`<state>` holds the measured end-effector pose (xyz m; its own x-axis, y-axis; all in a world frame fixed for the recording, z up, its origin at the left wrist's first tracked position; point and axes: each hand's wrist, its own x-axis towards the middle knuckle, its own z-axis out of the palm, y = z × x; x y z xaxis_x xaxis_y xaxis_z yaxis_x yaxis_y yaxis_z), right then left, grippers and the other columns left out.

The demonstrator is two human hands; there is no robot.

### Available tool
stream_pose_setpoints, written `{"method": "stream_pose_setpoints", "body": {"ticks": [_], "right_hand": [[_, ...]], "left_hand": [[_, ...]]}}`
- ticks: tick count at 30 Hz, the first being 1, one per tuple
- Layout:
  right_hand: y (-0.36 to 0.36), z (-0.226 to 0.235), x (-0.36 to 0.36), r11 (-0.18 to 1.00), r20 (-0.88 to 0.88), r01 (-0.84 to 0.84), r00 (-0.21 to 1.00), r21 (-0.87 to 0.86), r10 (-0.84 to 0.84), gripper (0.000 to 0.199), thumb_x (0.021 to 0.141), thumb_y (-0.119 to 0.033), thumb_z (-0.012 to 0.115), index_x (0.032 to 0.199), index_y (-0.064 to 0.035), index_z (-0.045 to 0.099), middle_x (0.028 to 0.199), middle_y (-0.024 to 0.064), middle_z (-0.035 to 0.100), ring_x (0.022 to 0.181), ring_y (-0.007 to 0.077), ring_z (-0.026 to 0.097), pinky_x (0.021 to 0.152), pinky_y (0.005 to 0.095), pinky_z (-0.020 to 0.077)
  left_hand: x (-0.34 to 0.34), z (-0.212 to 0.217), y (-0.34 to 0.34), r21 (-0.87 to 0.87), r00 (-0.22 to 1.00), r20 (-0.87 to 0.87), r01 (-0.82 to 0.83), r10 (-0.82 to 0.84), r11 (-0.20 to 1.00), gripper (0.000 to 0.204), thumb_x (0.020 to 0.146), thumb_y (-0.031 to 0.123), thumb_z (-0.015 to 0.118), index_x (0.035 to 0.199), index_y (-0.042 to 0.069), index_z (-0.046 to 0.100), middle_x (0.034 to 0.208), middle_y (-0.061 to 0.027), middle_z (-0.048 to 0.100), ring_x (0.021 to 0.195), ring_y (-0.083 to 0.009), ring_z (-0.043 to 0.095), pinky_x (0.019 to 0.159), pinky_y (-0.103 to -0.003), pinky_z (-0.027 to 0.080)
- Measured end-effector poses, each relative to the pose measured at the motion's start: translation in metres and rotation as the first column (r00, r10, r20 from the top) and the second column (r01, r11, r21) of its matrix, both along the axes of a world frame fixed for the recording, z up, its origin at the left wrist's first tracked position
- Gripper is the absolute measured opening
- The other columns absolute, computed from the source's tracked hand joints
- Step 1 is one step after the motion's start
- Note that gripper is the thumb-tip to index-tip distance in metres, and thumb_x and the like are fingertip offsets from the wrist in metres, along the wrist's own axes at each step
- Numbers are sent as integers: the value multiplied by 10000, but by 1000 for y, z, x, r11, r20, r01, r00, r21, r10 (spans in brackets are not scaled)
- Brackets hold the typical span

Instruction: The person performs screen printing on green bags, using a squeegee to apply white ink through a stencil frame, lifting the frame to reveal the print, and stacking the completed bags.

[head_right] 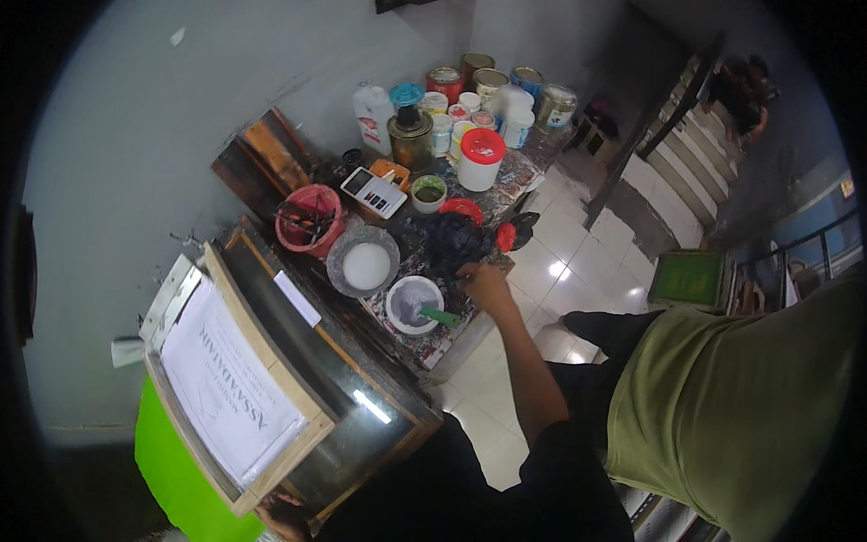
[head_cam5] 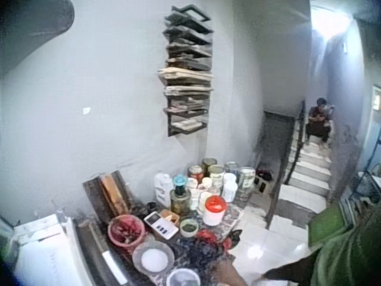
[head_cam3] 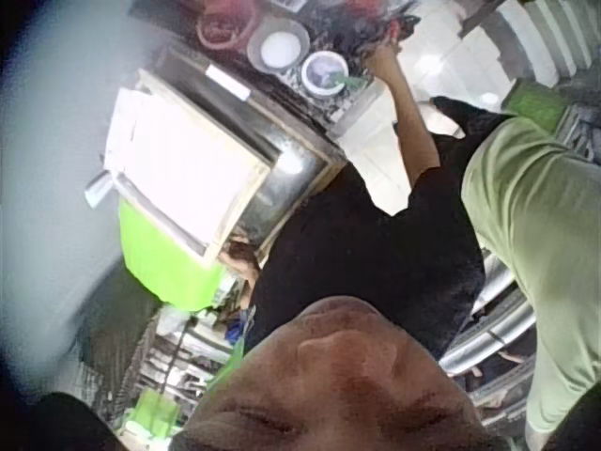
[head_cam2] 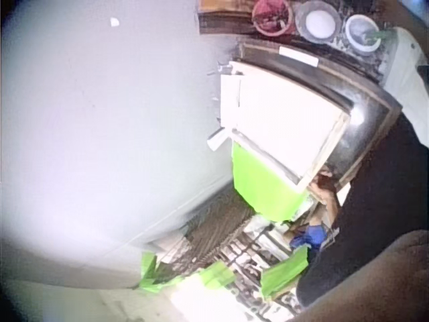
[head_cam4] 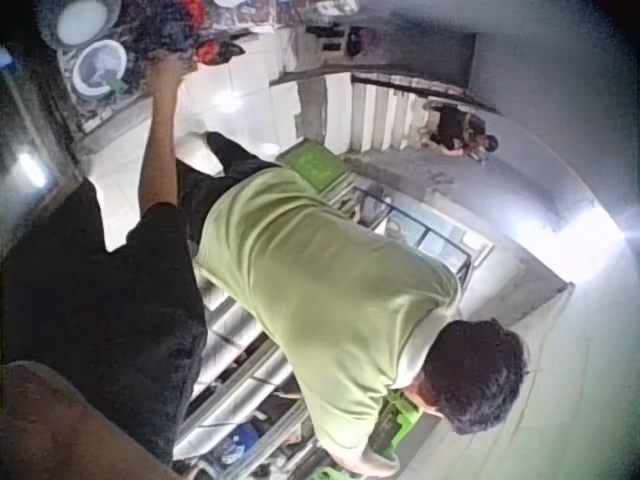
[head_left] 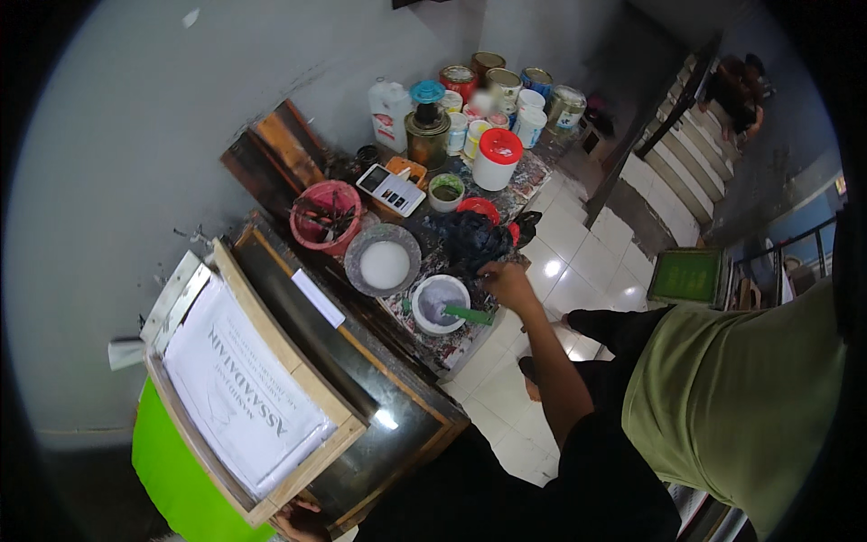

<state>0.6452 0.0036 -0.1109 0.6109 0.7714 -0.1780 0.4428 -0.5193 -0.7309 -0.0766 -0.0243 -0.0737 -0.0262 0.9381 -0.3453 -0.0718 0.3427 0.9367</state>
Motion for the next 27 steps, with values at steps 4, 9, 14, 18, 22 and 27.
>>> {"method": "stream_pose_setpoints", "body": {"ticks": [4,9,14,18,22,27], "right_hand": [[6,-10,-24,1000,185,-20,983,1,20,292,823,-174,735,1107,-105,740,949,183,742,881,354,721,809,441,564],[23,-3,-35,999,182,-41,982,-31,46,296,862,-204,715,1152,-148,727,1008,184,736,925,396,704,829,465,557],[47,2,-31,986,198,-163,966,-29,166,272,873,-218,716,1130,-132,735,1045,180,734,937,385,707,835,455,562],[63,-33,-8,895,33,-371,926,248,375,262,849,-161,736,1105,-101,743,1036,190,735,921,360,724,819,420,569],[86,-36,-2,881,61,-470,882,56,467,234,836,-113,740,1060,-45,727,937,186,740,880,332,734,793,392,572],[94,-20,-15,970,93,-216,974,107,207,394,818,-121,765,1192,-51,662,970,208,723,868,353,725,767,409,565]], "left_hand": [[79,61,12,19,980,-64,-189,190,982,461,997,506,474,1149,85,586,883,-59,596,803,-223,606,712,-388,564],[26,19,8,150,991,-60,-113,123,982,490,1008,519,453,1127,64,589,878,-51,595,776,-210,600,638,-401,549],[23,25,7,71,992,-115,-39,47,997,635,998,635,395,1182,53,569,868,-77,600,776,-194,589,733,-388,558],[69,28,20,78,947,19,-320,319,944,588,1030,587,405,1267,65,539,903,-91,574,661,-194,557,505,-326,484],[69,32,13,107,964,16,-265,265,958,612,1040,609,377,1315,81,517,999,-89,589,686,-181,559,515,-312,499],[71,35,4,129,984,9,-179,180,975,616,1011,624,391,1182,57,562,873,-95,616,669,-223,580,555,-337,500]]}}
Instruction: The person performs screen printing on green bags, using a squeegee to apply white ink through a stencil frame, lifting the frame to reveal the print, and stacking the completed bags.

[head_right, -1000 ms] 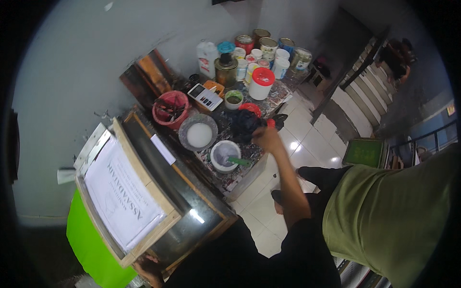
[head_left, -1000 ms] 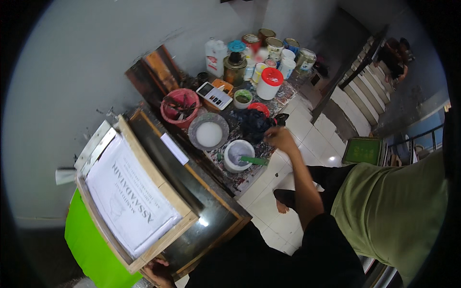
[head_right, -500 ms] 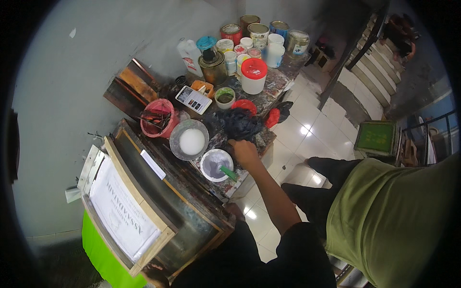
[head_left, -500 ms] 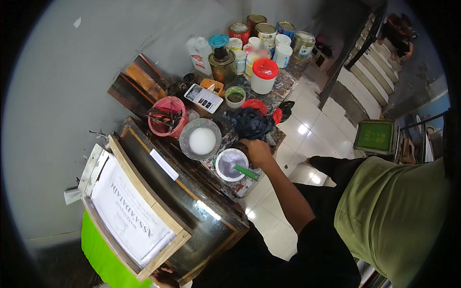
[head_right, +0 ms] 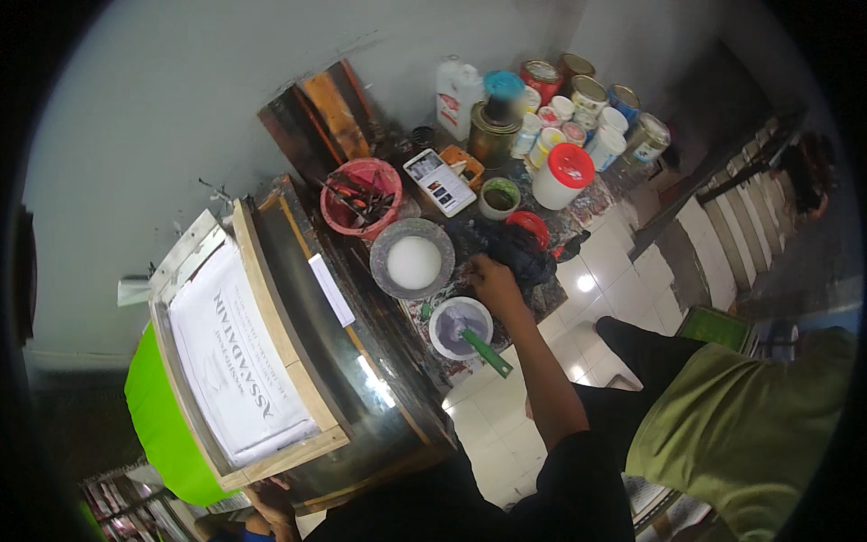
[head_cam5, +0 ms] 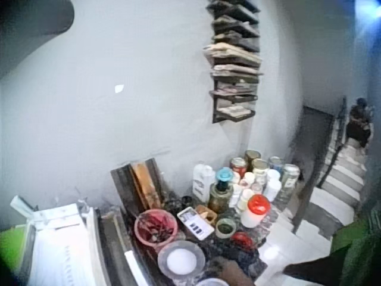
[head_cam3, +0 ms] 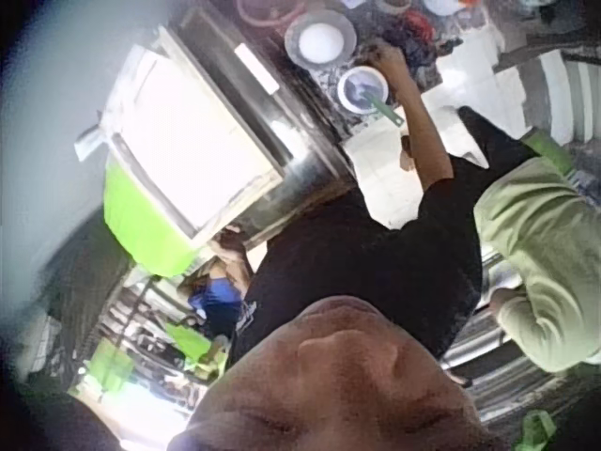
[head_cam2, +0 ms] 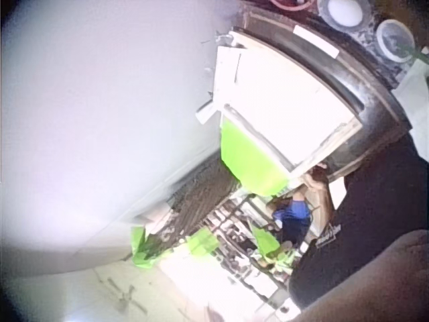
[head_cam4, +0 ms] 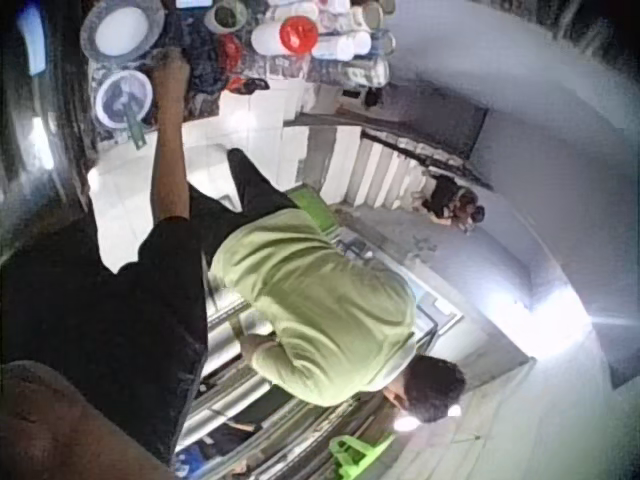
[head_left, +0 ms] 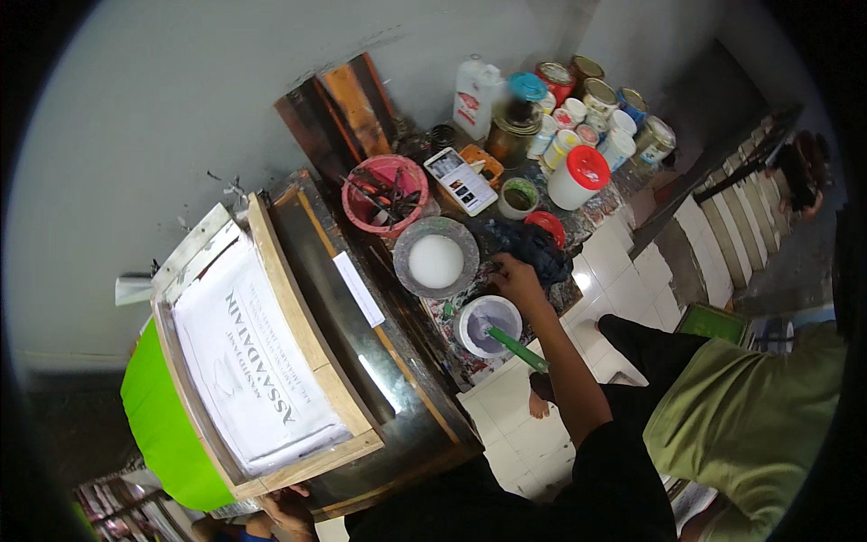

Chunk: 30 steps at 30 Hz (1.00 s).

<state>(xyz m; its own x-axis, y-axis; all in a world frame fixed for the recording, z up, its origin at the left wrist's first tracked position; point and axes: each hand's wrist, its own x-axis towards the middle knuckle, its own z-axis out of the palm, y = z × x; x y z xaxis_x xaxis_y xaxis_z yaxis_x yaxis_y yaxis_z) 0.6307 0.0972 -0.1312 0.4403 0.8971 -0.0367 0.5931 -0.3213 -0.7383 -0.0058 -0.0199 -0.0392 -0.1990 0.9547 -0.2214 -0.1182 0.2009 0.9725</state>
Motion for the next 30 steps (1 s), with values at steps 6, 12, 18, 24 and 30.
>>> {"method": "stream_pose_setpoints", "body": {"ticks": [6,12,18,24,30], "right_hand": [[1,2,10,1000,53,-20,998,-22,21,414,829,-110,754,1221,-30,645,966,212,716,868,371,709,767,432,559],[2,53,6,984,336,168,925,61,-178,379,824,-152,745,1185,-58,678,1012,175,686,897,360,685,746,465,552],[54,34,27,987,719,-97,694,127,-25,292,794,-229,767,1046,-94,704,1038,113,666,895,313,662,738,447,554],[90,12,39,960,618,-73,751,-269,230,209,788,-199,715,966,-94,696,1009,113,680,911,317,693,754,445,565],[76,79,18,990,150,-137,980,44,129,219,783,-201,777,962,-76,761,866,133,695,798,304,702,719,423,546]], "left_hand": [[8,0,-2,52,986,-142,-82,89,995,555,1036,547,359,1126,35,554,827,-145,621,647,-249,591,561,-351,500],[-14,-18,-15,-7,966,-37,-255,254,967,506,1062,492,313,1075,41,543,796,-144,615,622,-259,579,556,-344,487],[-11,-14,-12,4,984,-68,-162,162,987,500,1070,471,287,1070,39,538,734,-143,607,584,-262,561,553,-345,471],[29,14,3,88,988,-62,-137,143,987,417,1073,420,340,1120,44,516,788,-153,598,577,-259,562,563,-351,489],[32,15,4,96,989,-58,-131,136,987,457,1061,426,356,1204,22,514,755,-145,582,578,-254,560,574,-369,491]]}}
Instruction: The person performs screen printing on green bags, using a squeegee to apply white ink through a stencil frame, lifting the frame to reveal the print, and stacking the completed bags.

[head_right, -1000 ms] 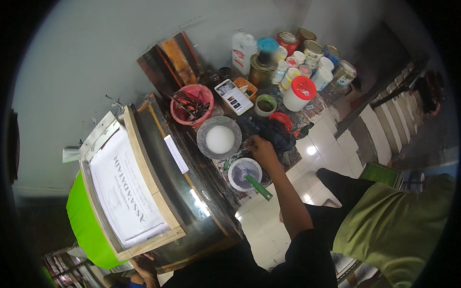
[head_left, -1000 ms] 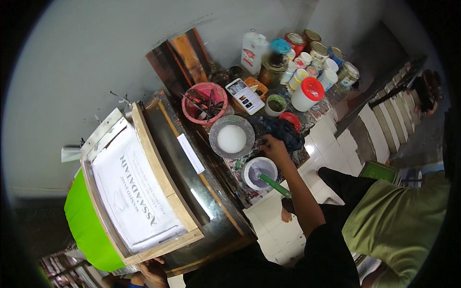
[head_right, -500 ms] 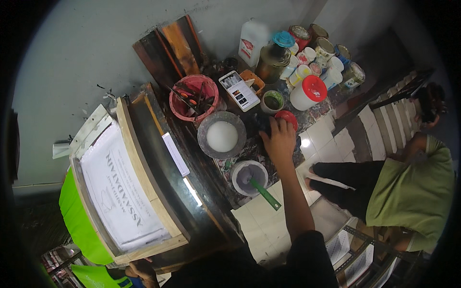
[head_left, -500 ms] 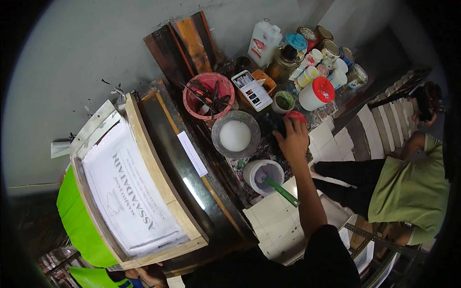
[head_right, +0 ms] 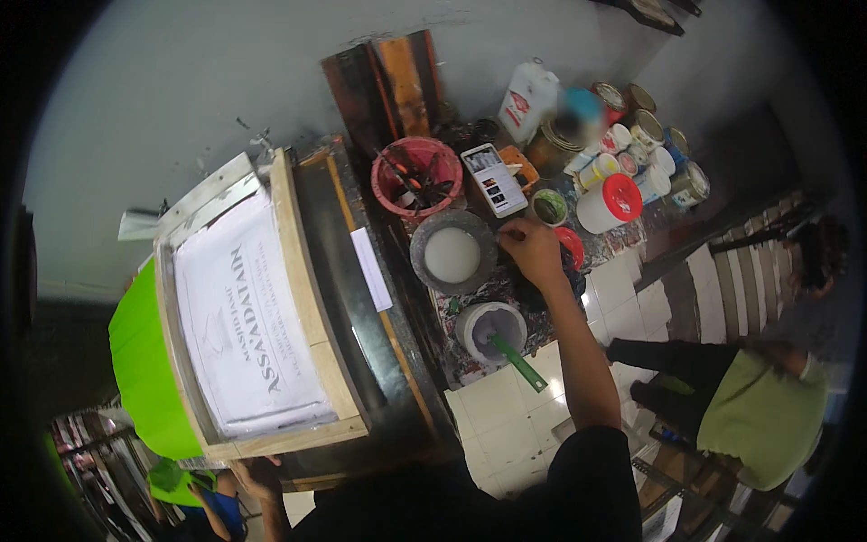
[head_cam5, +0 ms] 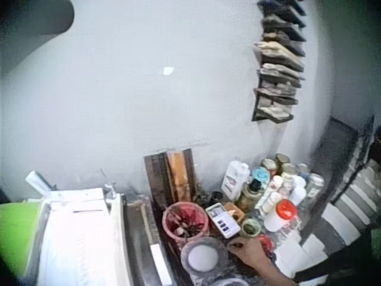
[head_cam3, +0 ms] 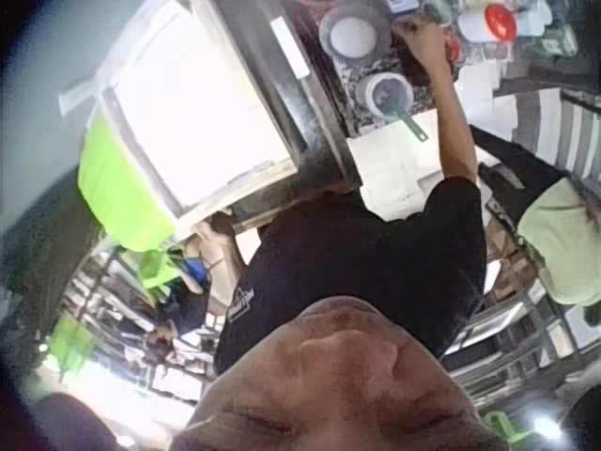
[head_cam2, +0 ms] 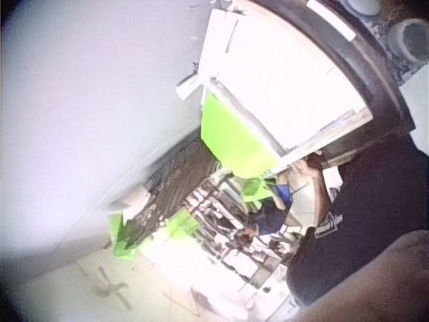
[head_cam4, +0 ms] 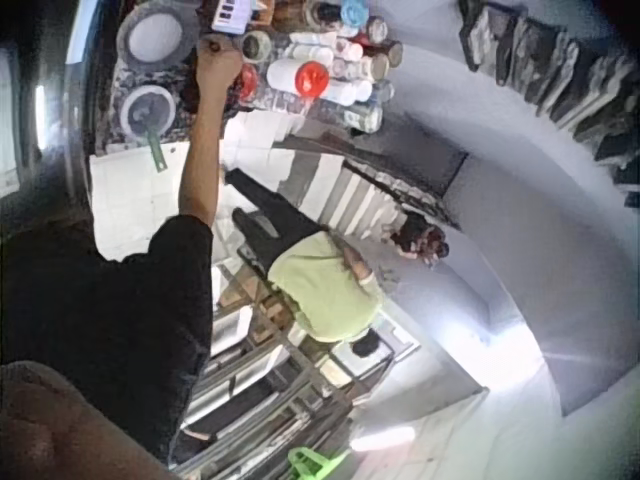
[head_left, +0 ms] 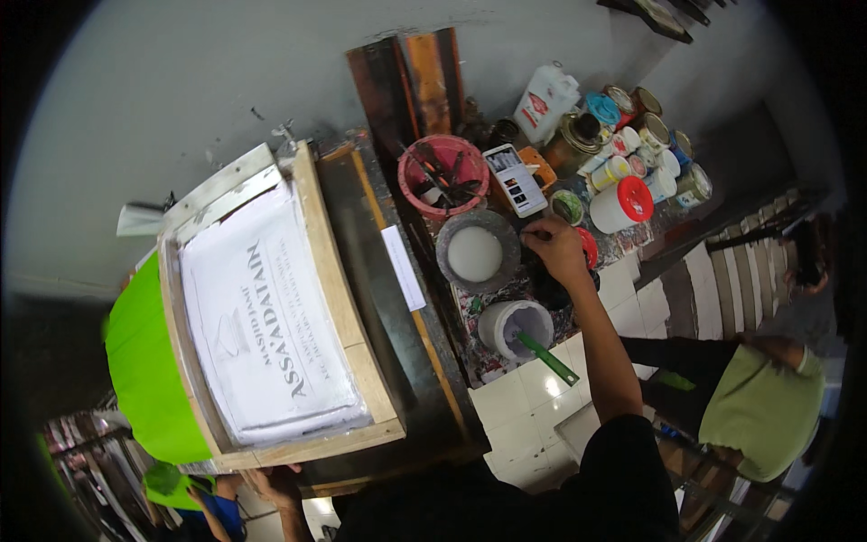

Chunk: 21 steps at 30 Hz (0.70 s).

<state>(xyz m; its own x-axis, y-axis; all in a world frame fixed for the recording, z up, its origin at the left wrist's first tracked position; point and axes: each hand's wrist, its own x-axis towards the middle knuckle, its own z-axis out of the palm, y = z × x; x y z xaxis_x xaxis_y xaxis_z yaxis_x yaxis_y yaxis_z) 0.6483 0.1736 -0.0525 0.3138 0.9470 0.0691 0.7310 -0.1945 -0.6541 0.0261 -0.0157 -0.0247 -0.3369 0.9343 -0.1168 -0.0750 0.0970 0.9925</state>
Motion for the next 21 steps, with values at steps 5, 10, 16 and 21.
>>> {"method": "stream_pose_setpoints", "body": {"ticks": [5,10,16,21], "right_hand": [[26,-22,-29,830,113,-506,834,-234,540,211,819,-125,716,1021,-66,729,969,144,698,927,344,690,797,438,545],[47,-56,-37,664,322,-620,582,-419,747,249,812,-88,661,1057,-75,706,1048,182,691,992,395,676,858,485,543],[56,-27,-52,726,135,-562,747,-396,651,301,774,-129,724,1065,-53,724,1077,202,695,999,391,682,897,453,536],[52,11,-59,700,11,-555,780,-450,626,276,819,-114,680,1087,-66,729,1040,230,705,1019,382,686,906,433,531]], "left_hand": [[1,-3,-2,8,998,39,49,-49,999,485,1054,484,395,1042,17,525,684,-135,597,590,-251,603,583,-372,511],[11,2,4,27,993,115,-1,-2,1000,332,1043,324,459,868,42,475,674,-142,592,593,-253,597,587,-365,508],[5,-10,0,86,981,192,11,-28,996,301,1014,287,530,884,16,523,695,-139,603,600,-236,601,579,-349,494],[11,-6,3,20,979,200,-39,35,999,350,1008,319,512,923,-13,580,692,-141,627,593,-223,609,554,-324,484]]}}
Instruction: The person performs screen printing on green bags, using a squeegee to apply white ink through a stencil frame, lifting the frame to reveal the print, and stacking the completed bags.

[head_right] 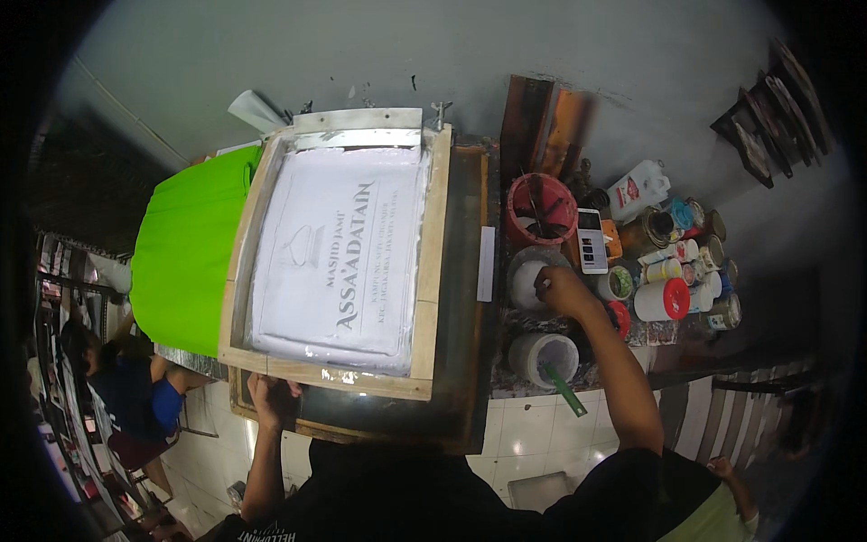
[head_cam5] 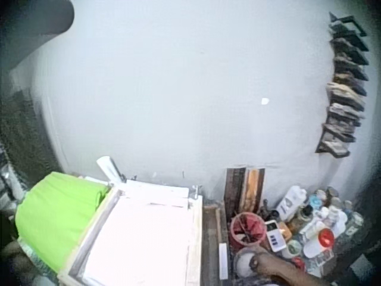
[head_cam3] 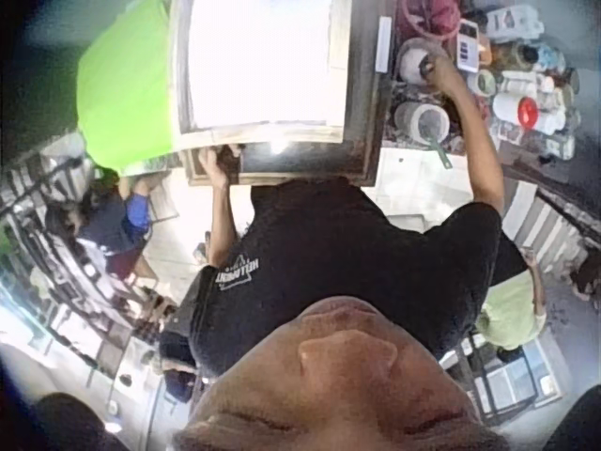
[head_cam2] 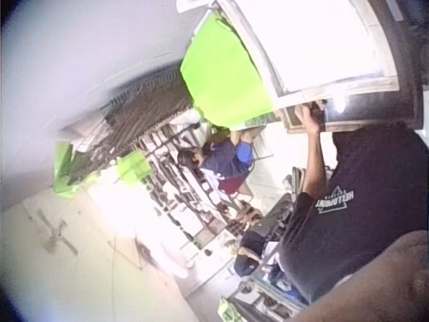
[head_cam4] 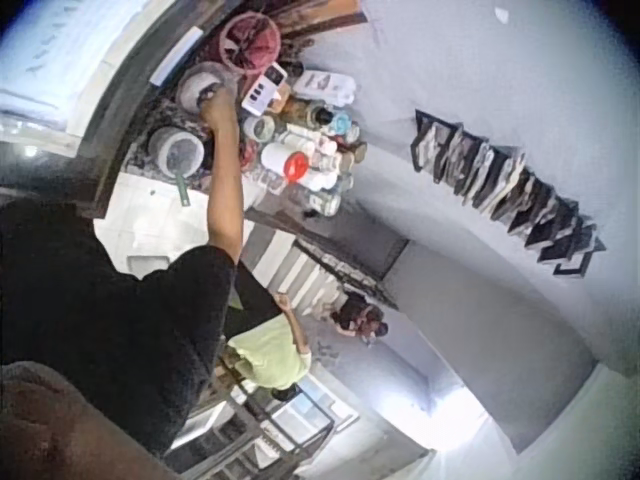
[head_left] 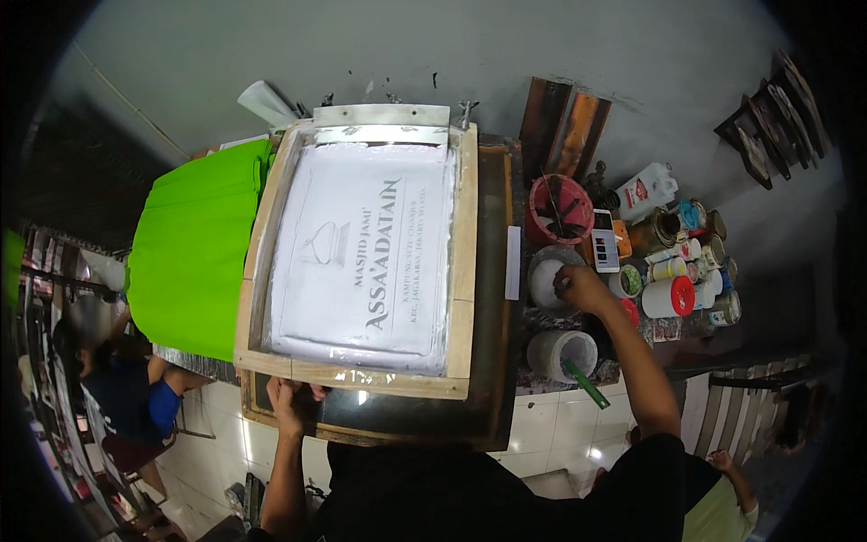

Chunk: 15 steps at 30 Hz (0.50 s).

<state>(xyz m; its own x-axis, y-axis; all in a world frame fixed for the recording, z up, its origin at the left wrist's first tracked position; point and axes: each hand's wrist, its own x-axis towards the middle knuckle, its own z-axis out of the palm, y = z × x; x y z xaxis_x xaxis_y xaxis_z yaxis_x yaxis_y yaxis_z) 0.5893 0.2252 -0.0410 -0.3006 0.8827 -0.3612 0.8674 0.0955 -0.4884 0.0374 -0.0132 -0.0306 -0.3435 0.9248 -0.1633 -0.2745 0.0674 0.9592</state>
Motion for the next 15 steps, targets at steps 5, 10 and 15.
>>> {"method": "stream_pose_setpoints", "body": {"ticks": [5,10,15], "right_hand": [[-3,-4,7,992,15,-103,995,68,102,338,814,-83,680,1141,-44,756,929,188,747,859,299,729,793,377,557],[3,6,-3,1000,36,-9,999,-18,10,304,760,-21,632,1029,1,772,901,210,750,827,306,738,770,390,567],[5,9,-8,997,125,-7,992,73,-2,305,704,11,622,963,-4,784,939,237,739,936,376,719,892,436,550]], "left_hand": [[3,10,6,-59,999,41,33,-31,998,229,958,215,493,926,-2,560,703,-134,623,595,-215,602,555,-322,484],[12,16,6,-103,995,86,-43,52,994,149,905,157,493,921,16,539,718,-125,604,597,-210,588,572,-312,479],[10,16,5,-90,994,108,-9,18,996,151,907,160,502,931,14,530,718,-130,603,607,-212,581,580,-324,475]]}}
